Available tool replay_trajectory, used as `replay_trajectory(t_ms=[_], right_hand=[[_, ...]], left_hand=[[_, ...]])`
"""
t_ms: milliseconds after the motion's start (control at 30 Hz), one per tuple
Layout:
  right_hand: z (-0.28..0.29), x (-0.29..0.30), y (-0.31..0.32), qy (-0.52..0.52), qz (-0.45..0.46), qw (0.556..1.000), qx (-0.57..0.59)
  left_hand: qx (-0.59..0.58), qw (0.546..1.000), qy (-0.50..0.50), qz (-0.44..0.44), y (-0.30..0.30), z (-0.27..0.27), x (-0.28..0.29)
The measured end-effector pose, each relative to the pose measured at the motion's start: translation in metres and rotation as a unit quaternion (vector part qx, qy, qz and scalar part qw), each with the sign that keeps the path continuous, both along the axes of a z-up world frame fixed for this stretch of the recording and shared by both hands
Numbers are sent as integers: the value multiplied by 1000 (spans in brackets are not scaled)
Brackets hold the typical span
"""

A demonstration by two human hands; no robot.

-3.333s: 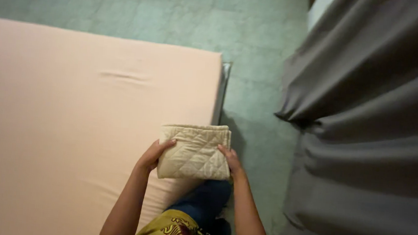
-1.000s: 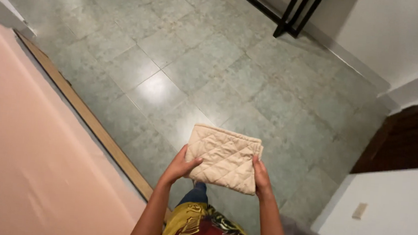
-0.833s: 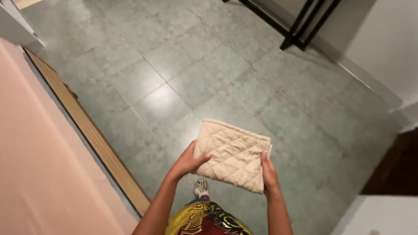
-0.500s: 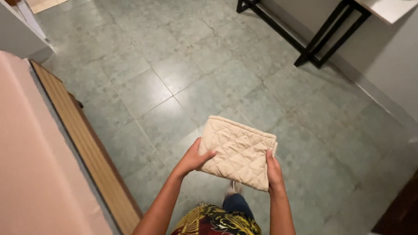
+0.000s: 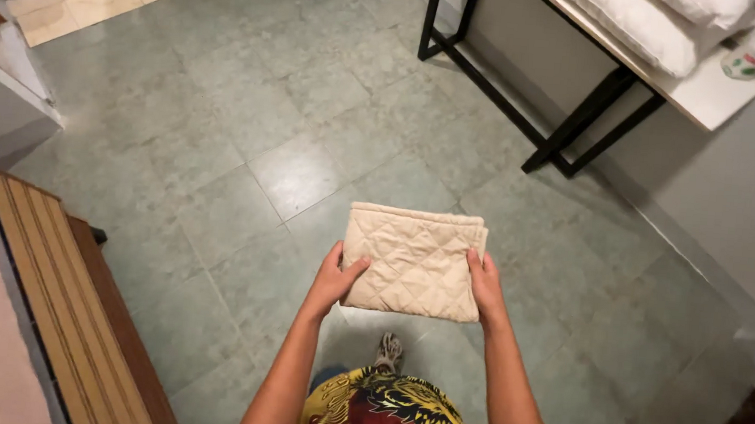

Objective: The person removes a pillow from a pillowcase, places the pillow on a nearby surface, and then folds the empty pillowcase. The person then folds a quilted mat and places it on a stack of other folded bedding.

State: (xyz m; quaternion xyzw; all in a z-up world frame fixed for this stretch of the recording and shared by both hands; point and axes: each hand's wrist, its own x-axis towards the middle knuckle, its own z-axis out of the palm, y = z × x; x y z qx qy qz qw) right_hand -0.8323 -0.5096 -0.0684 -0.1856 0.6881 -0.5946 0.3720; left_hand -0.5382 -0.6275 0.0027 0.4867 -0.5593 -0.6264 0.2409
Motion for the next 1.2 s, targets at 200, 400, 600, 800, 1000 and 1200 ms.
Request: replay_trajectory(t_ms=[200,400,600,800,1000,1200], right_hand=[[-15,-54,-87,24,49,998,7],[-37,-79,-183,-54,39,997,36],[-39,-140,-312,-48,30,998,31],[-6,-177,-416,11,27,999,13],[13,-211,-499,-26,10,1000,13],[5,-281,-602,-43,17,998,33]], left_hand=[[47,997,13,67,-67,8,-60],[62,996,3,70,-162,15,-103],[58,997,11,50,-299,18,-149],[54,998,27,12,-418,41,-189],[58,998,21,5,-504,59,-235],[74,997,7,4,-605,20,-299]])
